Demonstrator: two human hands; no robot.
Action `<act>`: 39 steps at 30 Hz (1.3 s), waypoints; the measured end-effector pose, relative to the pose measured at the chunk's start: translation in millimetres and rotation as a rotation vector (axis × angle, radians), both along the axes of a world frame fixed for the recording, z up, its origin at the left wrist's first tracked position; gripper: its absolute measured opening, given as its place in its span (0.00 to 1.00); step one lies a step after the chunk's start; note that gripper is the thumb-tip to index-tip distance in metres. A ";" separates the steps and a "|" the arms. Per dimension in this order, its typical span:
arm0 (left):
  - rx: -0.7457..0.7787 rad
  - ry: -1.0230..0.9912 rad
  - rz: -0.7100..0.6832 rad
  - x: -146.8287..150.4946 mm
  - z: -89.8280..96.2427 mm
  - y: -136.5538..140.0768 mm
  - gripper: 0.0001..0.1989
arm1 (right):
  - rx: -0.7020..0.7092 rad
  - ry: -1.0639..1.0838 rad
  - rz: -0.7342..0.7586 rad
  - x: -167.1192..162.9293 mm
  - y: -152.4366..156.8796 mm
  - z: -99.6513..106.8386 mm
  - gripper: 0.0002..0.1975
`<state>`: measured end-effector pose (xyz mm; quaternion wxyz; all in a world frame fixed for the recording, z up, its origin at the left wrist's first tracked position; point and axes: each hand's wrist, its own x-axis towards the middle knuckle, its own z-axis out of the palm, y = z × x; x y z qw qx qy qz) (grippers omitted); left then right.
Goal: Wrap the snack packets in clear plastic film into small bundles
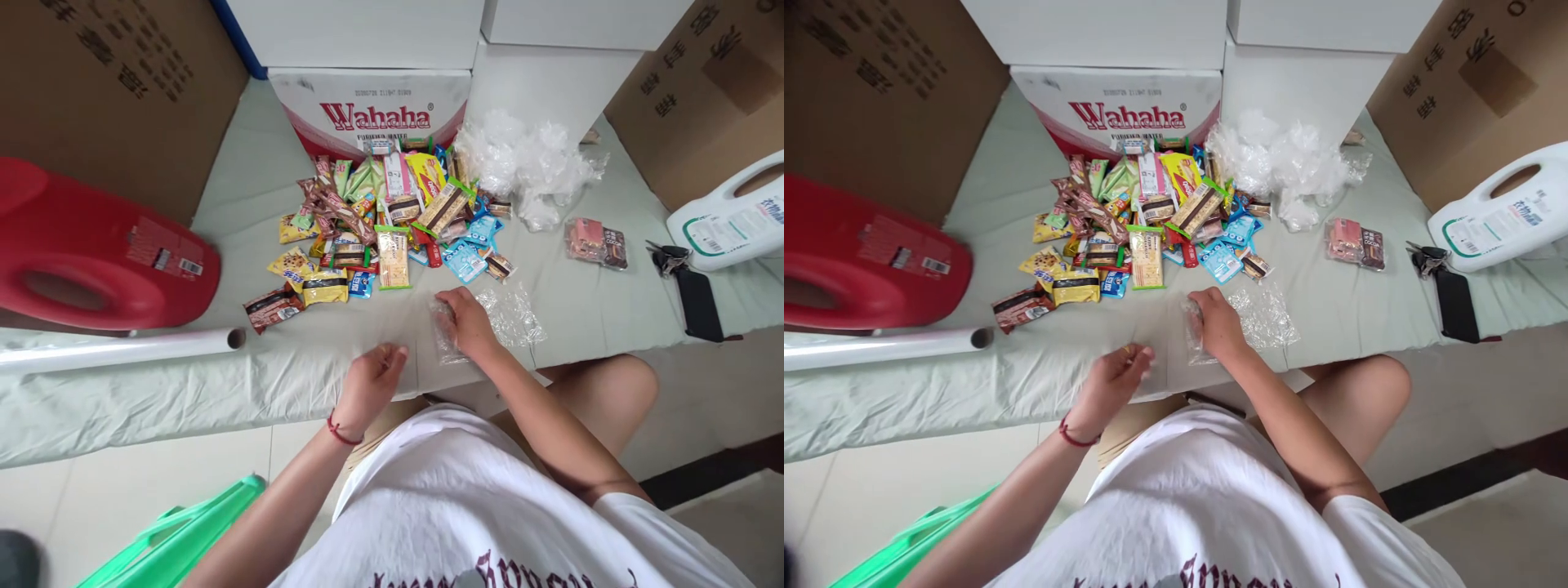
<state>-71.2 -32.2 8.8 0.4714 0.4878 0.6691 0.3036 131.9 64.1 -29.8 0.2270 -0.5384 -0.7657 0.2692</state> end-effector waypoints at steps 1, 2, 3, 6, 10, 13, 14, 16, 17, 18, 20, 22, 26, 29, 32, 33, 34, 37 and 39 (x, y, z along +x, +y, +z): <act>0.093 0.051 0.033 -0.4 3.5 11.9 0.22 | 0.003 -0.019 0.004 0.0 -1.2 0.1 0.17; 0.178 0.095 0.060 1.3 6.2 26.2 0.22 | 0.004 -0.040 0.004 -0.4 -2.5 0.7 0.17; 0.237 0.130 0.073 5.0 7.7 42.1 0.21 | 0.005 -0.059 -0.001 -1.3 -3.8 1.5 0.17; 0.197 0.191 -0.009 23.2 3.5 89.9 0.20 | 0.023 -0.090 -0.015 -4.4 -6.5 2.2 0.16; 0.098 0.234 -0.087 38.7 -14.6 125.2 0.17 | 0.045 -0.051 -0.017 -3.5 -7.8 -2.4 0.14; 0.102 0.182 -0.139 33.4 -24.9 127.2 0.14 | 0.061 0.029 -0.004 0.6 -11.1 -5.4 0.12; 0.102 0.160 -0.135 29.7 -26.7 125.5 0.13 | 0.074 0.058 -0.005 2.1 -13.3 -5.3 0.12; 0.106 0.113 -0.111 22.0 -28.2 121.4 0.12 | 0.120 0.116 -0.019 4.9 -19.3 -3.5 0.11; 0.110 0.085 -0.095 18.8 -28.3 119.4 0.12 | 0.148 0.140 -0.029 6.5 -22.9 -1.9 0.11; 0.113 0.057 -0.078 16.1 -28.3 117.8 0.12 | 0.174 0.159 -0.036 8.4 -26.7 0.0 0.11; 0.114 -0.002 -0.048 12.9 -28.2 115.2 0.12 | 0.207 0.175 -0.042 12.4 -33.6 3.9 0.11; 0.109 -0.052 -0.033 12.3 -27.6 113.2 0.12 | 0.228 0.174 -0.045 16.2 -38.3 7.5 0.11; 0.018 -0.291 -0.035 15.3 -21.2 107.3 0.13 | 0.257 0.188 -0.046 17.4 -38.4 14.0 0.10; -0.059 -0.527 -0.044 17.7 -11.5 100.6 0.17 | 0.261 0.196 -0.019 13.4 -33.5 18.2 0.11; -0.035 -0.596 -0.075 19.0 -1.9 94.3 0.19 | 0.262 0.201 0.038 9.8 -29.7 19.8 0.14; -0.026 -0.609 -0.088 19.2 0.5 92.8 0.20 | 0.261 0.205 0.061 9.0 -29.1 19.6 0.15; -0.021 -0.623 -0.099 19.4 2.2 91.5 0.20 | 0.262 0.208 0.082 8.4 -28.7 19.1 0.14; -0.015 -0.663 -0.119 19.9 3.3 89.6 0.20 | 0.276 0.206 0.105 7.2 -28.9 17.4 0.12; -0.020 -0.675 -0.092 19.6 1.7 89.6 0.20 | 0.278 0.193 0.100 6.7 -30.1 17.5 0.12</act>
